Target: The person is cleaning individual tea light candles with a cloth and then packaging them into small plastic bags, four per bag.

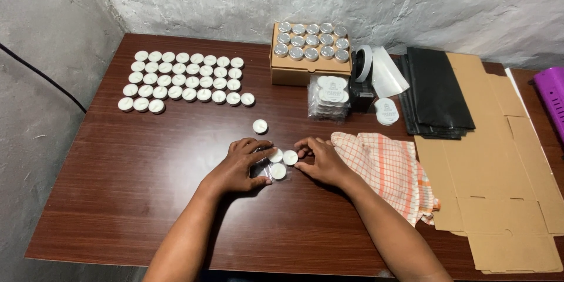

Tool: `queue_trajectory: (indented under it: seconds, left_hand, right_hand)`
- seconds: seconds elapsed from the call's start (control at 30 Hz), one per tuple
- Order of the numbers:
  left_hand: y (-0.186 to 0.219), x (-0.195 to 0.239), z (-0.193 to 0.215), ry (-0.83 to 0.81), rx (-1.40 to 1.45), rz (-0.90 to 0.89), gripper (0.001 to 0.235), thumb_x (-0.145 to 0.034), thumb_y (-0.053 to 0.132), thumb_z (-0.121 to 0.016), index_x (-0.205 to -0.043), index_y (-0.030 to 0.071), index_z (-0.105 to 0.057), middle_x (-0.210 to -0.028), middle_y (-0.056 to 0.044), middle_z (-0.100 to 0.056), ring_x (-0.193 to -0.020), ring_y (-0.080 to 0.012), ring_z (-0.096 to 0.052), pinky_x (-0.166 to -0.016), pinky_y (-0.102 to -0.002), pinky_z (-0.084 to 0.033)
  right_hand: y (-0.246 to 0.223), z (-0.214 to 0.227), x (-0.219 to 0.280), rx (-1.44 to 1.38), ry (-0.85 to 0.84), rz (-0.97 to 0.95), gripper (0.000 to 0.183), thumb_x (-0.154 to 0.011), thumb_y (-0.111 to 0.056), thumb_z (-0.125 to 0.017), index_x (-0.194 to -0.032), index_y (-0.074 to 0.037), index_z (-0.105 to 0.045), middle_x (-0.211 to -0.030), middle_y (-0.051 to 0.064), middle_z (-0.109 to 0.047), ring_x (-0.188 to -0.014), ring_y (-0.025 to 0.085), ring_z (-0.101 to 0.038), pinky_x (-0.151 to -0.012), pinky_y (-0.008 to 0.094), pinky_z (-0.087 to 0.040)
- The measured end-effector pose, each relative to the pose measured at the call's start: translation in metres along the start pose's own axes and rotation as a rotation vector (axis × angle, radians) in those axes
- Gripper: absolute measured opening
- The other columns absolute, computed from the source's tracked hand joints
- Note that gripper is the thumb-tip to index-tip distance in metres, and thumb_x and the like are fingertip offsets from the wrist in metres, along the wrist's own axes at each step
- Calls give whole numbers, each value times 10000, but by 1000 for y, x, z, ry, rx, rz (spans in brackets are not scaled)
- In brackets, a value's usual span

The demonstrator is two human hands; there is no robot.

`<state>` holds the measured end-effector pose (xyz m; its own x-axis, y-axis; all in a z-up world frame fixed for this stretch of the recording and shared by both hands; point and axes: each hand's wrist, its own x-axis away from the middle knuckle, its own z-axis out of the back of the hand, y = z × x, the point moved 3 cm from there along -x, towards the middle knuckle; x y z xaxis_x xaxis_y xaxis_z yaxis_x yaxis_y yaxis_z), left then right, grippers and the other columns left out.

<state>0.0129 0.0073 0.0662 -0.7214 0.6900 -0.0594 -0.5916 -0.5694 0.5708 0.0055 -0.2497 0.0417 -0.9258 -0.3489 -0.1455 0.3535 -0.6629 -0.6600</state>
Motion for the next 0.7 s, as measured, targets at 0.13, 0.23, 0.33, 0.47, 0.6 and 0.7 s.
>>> queue_trajectory:
  seconds: [0.13,0.23,0.33,0.47,0.6,0.7]
  left_hand:
    - [-1,-1,-1,-10,0,2,778,-779,556,-802,-1461,262,-571,-1480,-51,-542,-1361,-298,-432,-1145,-518,-244]
    - [-2,-2,-2,-12,-13,3,791,-774,568,-796,-1465,260,-563,-1479,-56,-542,-1364,-300,-431,-1145,-519,-249]
    - [2,-2,0,-14,-19,-1,779,-784,573,-790,-1450,229,-577,-1481,-67,-543,-1362,-308,-434,-1142,-526,-253]
    - [5,-2,2,-6,-31,-1,753,-783,555,-796,-1429,226,-595,-1475,-55,-547,-1350,-303,-438,-1135,-514,-263]
    - [7,-2,2,-9,-51,9,743,-775,539,-809,-1425,245,-599,-1476,-36,-545,-1350,-293,-438,-1130,-509,-271]
    - [9,-1,7,-1,-65,22,733,-779,541,-814,-1414,233,-614,-1465,-51,-558,-1339,-297,-448,-1119,-503,-275]
  right_hand:
    - [12,-10,-2,-8,12,-6,490,-762,-236,-849,-1199,-177,-633,-909,-2,-764,-936,224,-671,-860,361,-422]
    - [7,-9,-4,-18,29,-1,454,-776,-250,-849,-1171,-181,-637,-908,-10,-769,-952,212,-678,-857,352,-418]
    - [8,-10,-5,-2,44,-6,454,-765,-266,-856,-1154,-201,-631,-906,-27,-775,-961,204,-687,-860,346,-427]
    - [4,-9,-8,-8,44,-26,424,-770,-248,-859,-1118,-194,-621,-933,-15,-778,-997,226,-688,-875,352,-420]
    - [-1,-12,-10,9,56,-29,420,-771,-273,-863,-1100,-204,-609,-941,-31,-780,-1017,211,-688,-888,355,-420]
    - [2,-17,-14,15,71,-24,419,-762,-275,-871,-1085,-215,-610,-936,-47,-784,-1019,199,-690,-894,351,-426]
